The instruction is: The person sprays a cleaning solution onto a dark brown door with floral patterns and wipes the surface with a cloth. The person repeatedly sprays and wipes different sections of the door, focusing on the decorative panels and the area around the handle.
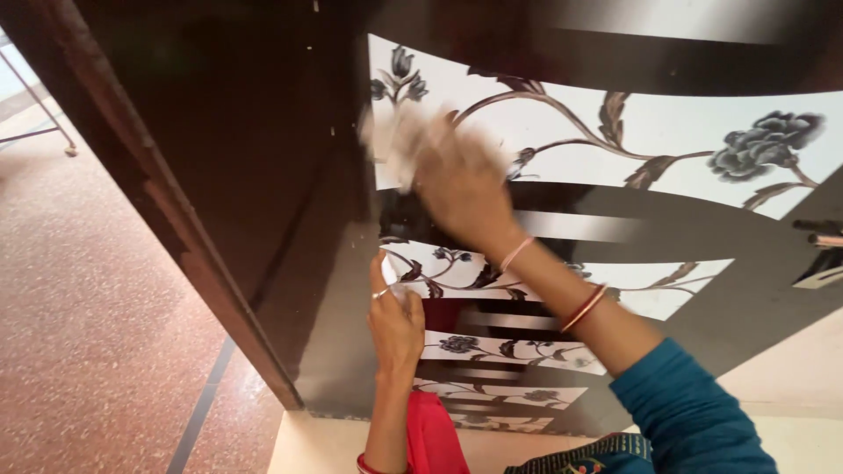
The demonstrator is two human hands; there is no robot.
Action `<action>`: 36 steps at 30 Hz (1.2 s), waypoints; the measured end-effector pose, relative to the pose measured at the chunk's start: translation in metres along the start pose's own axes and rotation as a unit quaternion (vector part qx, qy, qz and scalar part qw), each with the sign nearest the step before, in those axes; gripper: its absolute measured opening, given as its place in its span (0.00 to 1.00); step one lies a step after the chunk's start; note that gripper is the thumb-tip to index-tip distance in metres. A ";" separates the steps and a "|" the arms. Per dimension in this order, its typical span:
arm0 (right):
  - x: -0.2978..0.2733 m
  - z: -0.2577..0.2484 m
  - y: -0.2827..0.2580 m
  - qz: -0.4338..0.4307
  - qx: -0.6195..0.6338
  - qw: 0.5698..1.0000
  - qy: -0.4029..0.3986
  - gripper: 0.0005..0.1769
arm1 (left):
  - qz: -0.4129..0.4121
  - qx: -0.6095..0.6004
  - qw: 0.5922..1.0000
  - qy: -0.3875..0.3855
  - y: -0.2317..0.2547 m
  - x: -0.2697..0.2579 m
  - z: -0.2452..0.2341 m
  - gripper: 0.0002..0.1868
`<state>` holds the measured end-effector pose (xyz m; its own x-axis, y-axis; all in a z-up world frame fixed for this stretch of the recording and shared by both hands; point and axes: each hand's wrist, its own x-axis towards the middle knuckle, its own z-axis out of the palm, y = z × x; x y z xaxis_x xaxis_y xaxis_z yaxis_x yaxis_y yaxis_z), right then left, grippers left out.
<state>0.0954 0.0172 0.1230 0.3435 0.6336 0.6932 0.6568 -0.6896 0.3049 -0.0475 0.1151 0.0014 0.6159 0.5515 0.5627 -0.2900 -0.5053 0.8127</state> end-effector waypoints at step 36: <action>-0.071 0.104 -0.090 -0.235 0.048 0.952 -0.188 0.43 | -0.185 0.115 0.975 -0.040 -0.114 -0.011 -0.078 0.40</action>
<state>0.0816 0.0711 -0.0222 0.1994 0.9579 0.2065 0.8499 -0.2740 0.4501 -0.0786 0.2185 -0.0858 0.7046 0.6760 0.2158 0.1296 -0.4216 0.8975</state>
